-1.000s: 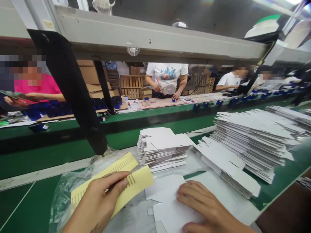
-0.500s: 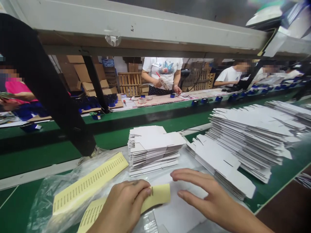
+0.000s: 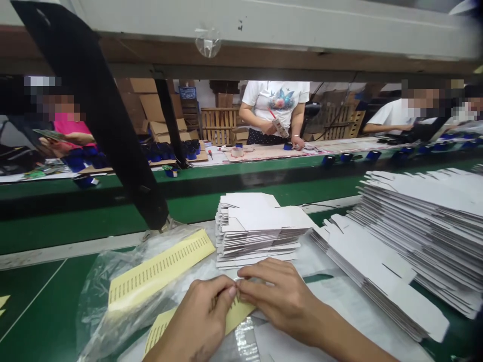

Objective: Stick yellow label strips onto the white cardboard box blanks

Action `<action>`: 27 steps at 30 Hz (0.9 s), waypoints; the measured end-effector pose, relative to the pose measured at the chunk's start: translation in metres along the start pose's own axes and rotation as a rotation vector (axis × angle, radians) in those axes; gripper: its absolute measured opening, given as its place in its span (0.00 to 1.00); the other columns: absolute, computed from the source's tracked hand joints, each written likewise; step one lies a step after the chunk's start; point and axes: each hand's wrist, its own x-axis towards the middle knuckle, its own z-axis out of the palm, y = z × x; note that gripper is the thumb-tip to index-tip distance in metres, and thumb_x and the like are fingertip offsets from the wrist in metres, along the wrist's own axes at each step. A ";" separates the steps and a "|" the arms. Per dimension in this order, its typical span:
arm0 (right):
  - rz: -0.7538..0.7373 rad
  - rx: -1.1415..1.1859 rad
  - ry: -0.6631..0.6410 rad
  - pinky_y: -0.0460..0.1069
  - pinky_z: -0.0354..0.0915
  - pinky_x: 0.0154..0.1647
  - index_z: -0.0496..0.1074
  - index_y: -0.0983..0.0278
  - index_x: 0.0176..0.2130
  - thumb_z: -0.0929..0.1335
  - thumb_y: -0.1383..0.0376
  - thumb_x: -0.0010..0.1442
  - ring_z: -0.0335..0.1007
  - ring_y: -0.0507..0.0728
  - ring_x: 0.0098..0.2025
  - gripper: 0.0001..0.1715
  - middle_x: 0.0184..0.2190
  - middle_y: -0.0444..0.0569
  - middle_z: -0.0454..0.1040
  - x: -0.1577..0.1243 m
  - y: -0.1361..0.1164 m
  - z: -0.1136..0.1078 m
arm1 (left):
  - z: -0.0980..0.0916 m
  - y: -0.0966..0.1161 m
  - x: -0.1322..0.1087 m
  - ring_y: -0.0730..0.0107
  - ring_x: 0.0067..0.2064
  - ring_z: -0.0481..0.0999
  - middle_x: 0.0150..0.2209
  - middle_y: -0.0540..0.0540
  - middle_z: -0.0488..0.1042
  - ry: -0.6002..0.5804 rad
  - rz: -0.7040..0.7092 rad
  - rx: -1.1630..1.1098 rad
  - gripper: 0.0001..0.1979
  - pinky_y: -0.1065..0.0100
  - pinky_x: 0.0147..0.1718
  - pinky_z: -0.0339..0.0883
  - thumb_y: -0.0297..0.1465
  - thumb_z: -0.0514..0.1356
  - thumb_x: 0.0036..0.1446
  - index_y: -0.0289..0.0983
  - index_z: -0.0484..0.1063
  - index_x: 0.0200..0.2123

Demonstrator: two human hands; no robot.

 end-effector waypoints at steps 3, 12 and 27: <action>-0.105 -0.058 -0.006 0.51 0.66 0.35 0.75 0.66 0.42 0.67 0.76 0.64 0.74 0.55 0.37 0.09 0.42 0.52 0.80 -0.002 -0.001 0.001 | 0.000 -0.001 0.000 0.66 0.34 0.74 0.30 0.49 0.77 0.011 -0.013 -0.013 0.18 0.68 0.36 0.61 0.39 0.49 0.65 0.39 0.74 0.31; -0.011 0.129 0.027 0.52 0.71 0.42 0.70 0.67 0.50 0.68 0.74 0.64 0.75 0.57 0.41 0.15 0.41 0.54 0.80 -0.006 -0.002 0.005 | 0.003 -0.002 0.000 0.66 0.32 0.72 0.29 0.50 0.75 0.009 -0.017 0.071 0.18 0.67 0.34 0.58 0.38 0.47 0.66 0.40 0.71 0.30; 0.644 0.509 -0.078 0.55 0.71 0.51 0.72 0.61 0.34 0.67 0.64 0.66 0.76 0.60 0.51 0.08 0.46 0.52 0.80 -0.005 -0.002 -0.032 | 0.000 0.009 -0.014 0.67 0.35 0.76 0.30 0.52 0.76 -0.085 0.139 0.318 0.15 0.69 0.34 0.62 0.32 0.48 0.67 0.42 0.73 0.34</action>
